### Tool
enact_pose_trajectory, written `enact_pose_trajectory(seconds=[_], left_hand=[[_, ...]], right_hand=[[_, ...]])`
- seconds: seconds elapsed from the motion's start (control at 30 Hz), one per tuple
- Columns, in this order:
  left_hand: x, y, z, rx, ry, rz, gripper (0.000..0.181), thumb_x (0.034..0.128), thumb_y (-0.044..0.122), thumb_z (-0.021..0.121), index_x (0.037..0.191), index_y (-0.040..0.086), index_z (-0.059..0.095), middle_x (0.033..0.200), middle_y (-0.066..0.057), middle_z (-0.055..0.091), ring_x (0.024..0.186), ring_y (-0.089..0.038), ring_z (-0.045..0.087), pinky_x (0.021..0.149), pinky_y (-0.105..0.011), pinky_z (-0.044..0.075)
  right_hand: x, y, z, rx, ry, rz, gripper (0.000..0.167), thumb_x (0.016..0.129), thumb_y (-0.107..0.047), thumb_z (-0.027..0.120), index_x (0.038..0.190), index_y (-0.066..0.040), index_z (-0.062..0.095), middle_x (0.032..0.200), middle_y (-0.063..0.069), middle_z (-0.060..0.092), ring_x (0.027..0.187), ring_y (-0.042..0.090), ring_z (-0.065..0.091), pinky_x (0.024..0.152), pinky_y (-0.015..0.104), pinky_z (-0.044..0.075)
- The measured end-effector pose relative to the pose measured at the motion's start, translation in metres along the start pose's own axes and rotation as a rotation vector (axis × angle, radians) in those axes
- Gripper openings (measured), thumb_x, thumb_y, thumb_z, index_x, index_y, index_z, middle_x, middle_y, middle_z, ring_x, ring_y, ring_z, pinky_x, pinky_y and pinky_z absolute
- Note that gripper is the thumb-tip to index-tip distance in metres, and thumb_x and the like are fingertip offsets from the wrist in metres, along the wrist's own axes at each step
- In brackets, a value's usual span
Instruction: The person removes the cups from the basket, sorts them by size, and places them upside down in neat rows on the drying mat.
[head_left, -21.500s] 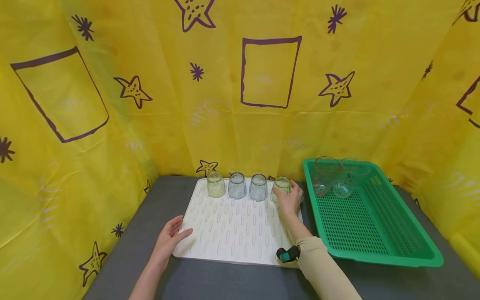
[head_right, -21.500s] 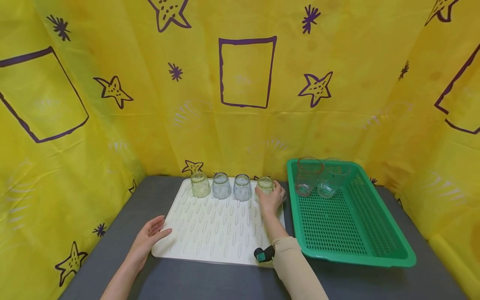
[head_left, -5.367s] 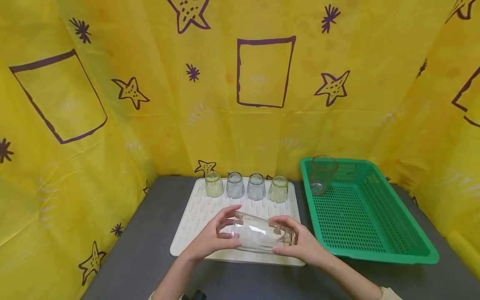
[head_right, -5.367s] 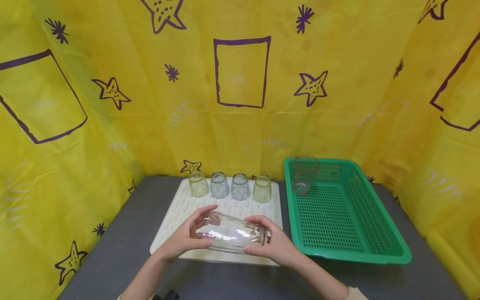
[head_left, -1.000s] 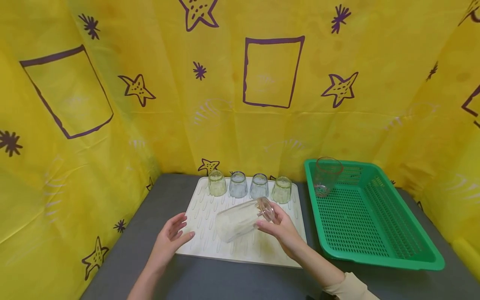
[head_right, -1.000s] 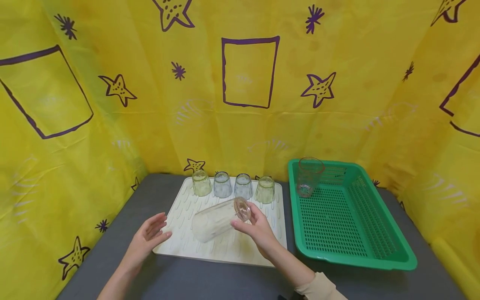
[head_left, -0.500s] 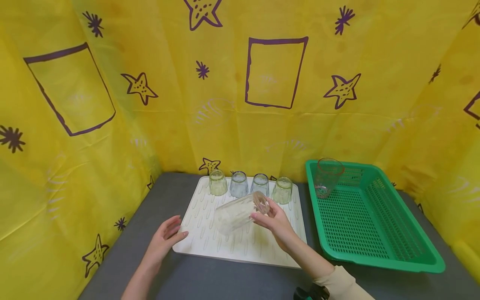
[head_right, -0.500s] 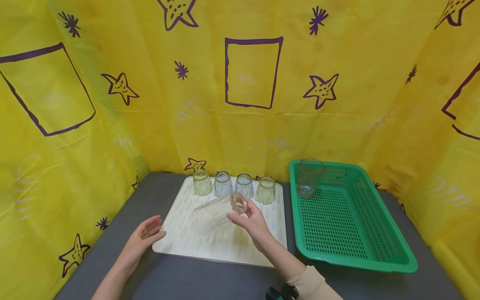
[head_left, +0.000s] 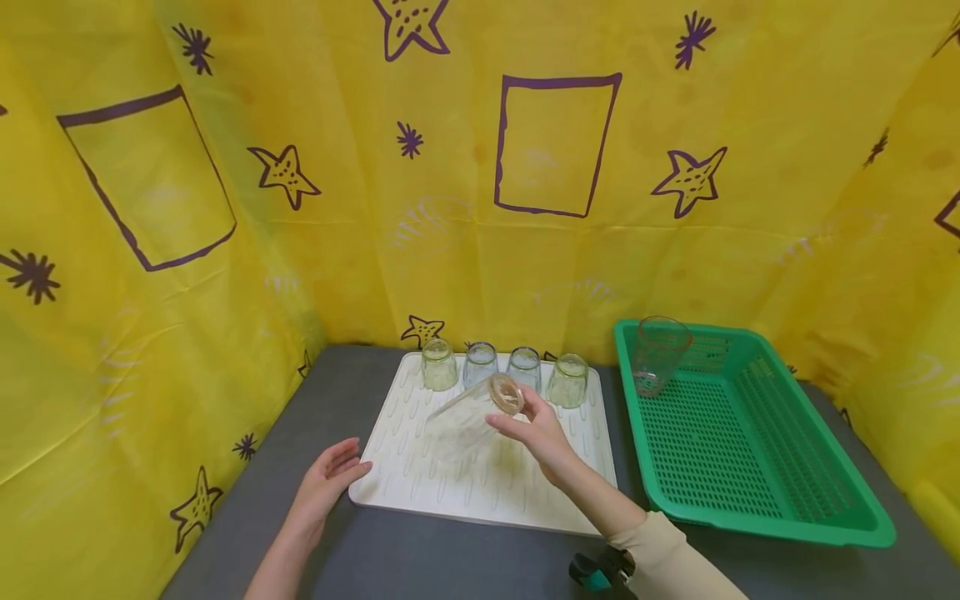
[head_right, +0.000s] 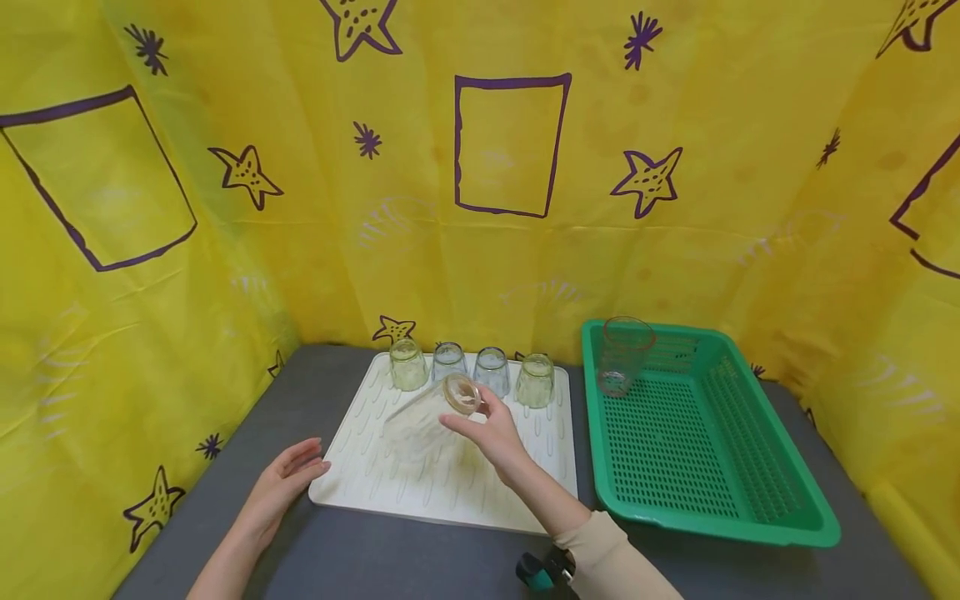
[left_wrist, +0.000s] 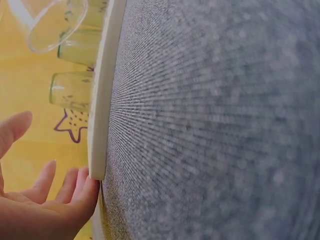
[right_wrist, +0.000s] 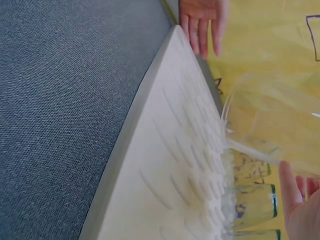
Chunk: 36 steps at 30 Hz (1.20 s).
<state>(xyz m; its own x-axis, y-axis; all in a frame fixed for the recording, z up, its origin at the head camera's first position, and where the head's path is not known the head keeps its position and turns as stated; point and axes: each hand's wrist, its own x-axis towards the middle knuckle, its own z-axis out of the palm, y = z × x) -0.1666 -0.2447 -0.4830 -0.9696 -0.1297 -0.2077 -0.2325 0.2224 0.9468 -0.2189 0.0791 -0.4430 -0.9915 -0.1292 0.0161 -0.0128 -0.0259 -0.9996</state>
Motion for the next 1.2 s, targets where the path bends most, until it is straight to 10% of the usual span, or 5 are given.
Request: enact_pose_trajectory(seconds=[0.17, 0.43, 1.2], left_hand=[[0.001, -0.002, 0.001, 0.002, 0.002, -0.005, 0.068, 0.0898, 0.019, 0.071, 0.145, -0.002, 0.037, 0.147, -0.023, 0.039, 0.132, -0.035, 0.042, 0.086, -0.01, 0.037], [0.001, 0.0, 0.006, 0.003, 0.007, 0.001, 0.066, 0.0883, 0.017, 0.072, 0.142, -0.004, 0.039, 0.145, -0.025, 0.04, 0.133, -0.037, 0.04, 0.108, -0.044, 0.032], [0.0, -0.002, 0.008, -0.008, 0.007, -0.004, 0.069, 0.0896, 0.017, 0.07, 0.144, -0.006, 0.035, 0.146, -0.028, 0.038, 0.134, -0.038, 0.036, 0.11, -0.047, 0.03]], right_hand=[[0.007, 0.001, 0.007, -0.064, -0.001, -0.001, 0.066, 0.081, -0.021, 0.081, 0.138, -0.007, 0.052, 0.129, 0.01, 0.057, 0.12, 0.025, 0.048, 0.094, 0.042, 0.045], [0.021, -0.002, 0.024, -0.194, -0.001, 0.007, 0.074, 0.077, -0.032, 0.083, 0.14, -0.013, 0.05, 0.128, 0.008, 0.055, 0.118, 0.025, 0.048, 0.087, 0.042, 0.046], [0.042, -0.002, 0.062, -0.393, -0.051, -0.143, 0.07, 0.071, -0.035, 0.086, 0.131, -0.014, 0.058, 0.124, 0.004, 0.058, 0.108, 0.021, 0.054, 0.082, 0.037, 0.048]])
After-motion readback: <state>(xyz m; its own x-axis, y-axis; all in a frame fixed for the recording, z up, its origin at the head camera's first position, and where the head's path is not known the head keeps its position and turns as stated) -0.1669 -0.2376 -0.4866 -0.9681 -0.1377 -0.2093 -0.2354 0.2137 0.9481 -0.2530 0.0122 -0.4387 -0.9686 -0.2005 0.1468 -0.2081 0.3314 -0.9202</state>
